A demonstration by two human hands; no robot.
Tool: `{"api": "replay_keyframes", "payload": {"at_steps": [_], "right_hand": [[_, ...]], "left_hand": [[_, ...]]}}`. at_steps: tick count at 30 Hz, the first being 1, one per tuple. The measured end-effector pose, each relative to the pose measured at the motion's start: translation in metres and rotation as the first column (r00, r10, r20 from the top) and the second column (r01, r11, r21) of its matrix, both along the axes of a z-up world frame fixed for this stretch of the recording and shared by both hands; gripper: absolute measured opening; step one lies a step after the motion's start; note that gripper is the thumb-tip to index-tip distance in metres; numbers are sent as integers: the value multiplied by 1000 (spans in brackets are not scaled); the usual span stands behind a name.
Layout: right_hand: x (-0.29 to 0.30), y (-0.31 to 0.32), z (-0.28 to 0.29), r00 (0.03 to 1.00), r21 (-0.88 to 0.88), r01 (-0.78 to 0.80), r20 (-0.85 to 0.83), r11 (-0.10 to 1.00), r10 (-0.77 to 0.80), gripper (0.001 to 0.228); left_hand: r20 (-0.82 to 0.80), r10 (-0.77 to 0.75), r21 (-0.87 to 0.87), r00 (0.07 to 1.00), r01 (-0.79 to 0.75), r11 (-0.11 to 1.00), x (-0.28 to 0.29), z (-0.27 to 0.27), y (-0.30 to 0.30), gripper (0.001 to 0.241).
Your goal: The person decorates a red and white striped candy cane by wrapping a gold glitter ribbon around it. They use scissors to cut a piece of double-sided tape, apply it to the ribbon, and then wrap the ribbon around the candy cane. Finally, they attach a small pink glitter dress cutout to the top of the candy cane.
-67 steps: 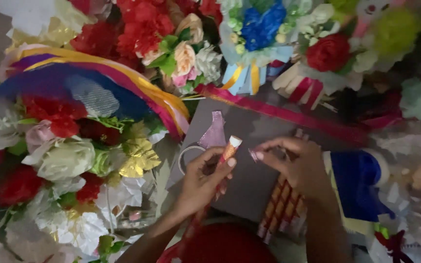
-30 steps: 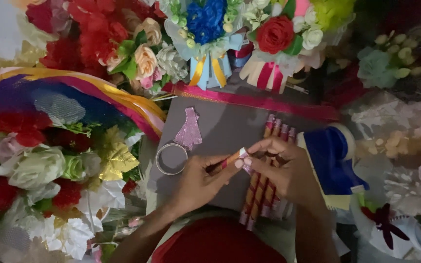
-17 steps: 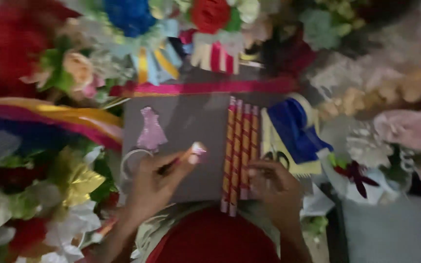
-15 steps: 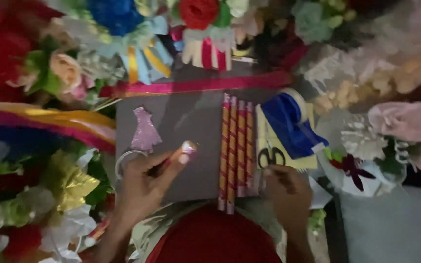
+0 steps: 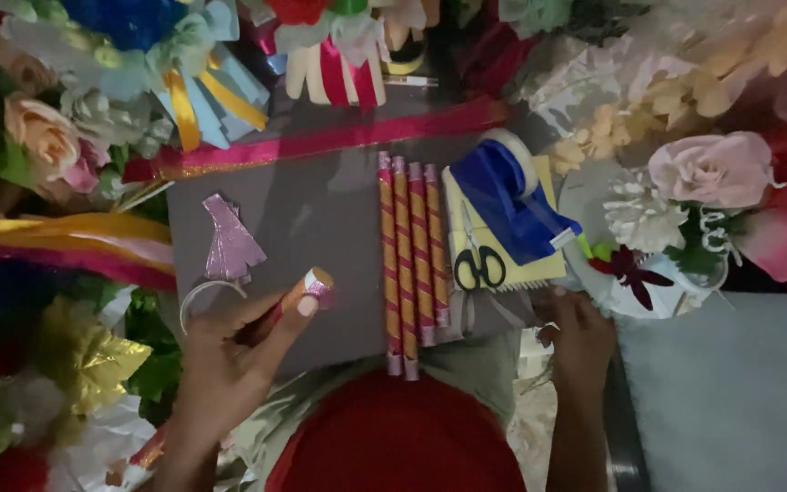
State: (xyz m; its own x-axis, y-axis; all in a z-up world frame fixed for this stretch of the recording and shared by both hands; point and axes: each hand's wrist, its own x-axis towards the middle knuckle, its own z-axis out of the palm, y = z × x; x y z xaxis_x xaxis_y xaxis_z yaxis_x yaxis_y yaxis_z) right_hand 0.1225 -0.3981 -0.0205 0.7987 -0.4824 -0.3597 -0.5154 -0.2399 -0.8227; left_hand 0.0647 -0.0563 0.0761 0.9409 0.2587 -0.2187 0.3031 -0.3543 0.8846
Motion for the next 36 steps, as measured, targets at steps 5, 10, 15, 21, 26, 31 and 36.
{"api": "replay_keyframes", "payload": {"at_steps": [5, 10, 15, 21, 26, 31, 36], "right_hand": [[6, 9, 11, 994, 22, 69, -86, 997, -67, 23], [8, 12, 12, 993, 26, 63, -104, 998, -60, 17], [7, 4, 4, 991, -89, -10, -132, 996, -2, 18], [3, -7, 7, 927, -460, -269, 114, 846, 357, 9], [30, 63, 84, 298, -244, -872, 423, 424, 856, 2], [72, 147, 150, -62, -199, -980, 165, -28, 984, 15], [99, 198, 175, -283, -84, -949, -200, -305, 938, 25]], "left_hand": [[-180, 74, -73, 981, -88, 993, 2, 5, -5, 35], [-180, 18, -127, 983, -41, 991, 1, -1, -3, 28], [-112, -36, -113, 993, 23, 993, 2, -7, 1, 43], [-116, -35, -42, 993, 31, 999, 4, 5, 4, 38], [28, -169, -132, 985, 171, 976, 4, 19, 10, 37], [71, -220, -76, 973, 225, 971, -3, 26, 18, 27], [61, -204, -70, 977, 208, 976, -3, 32, 26, 47]]}}
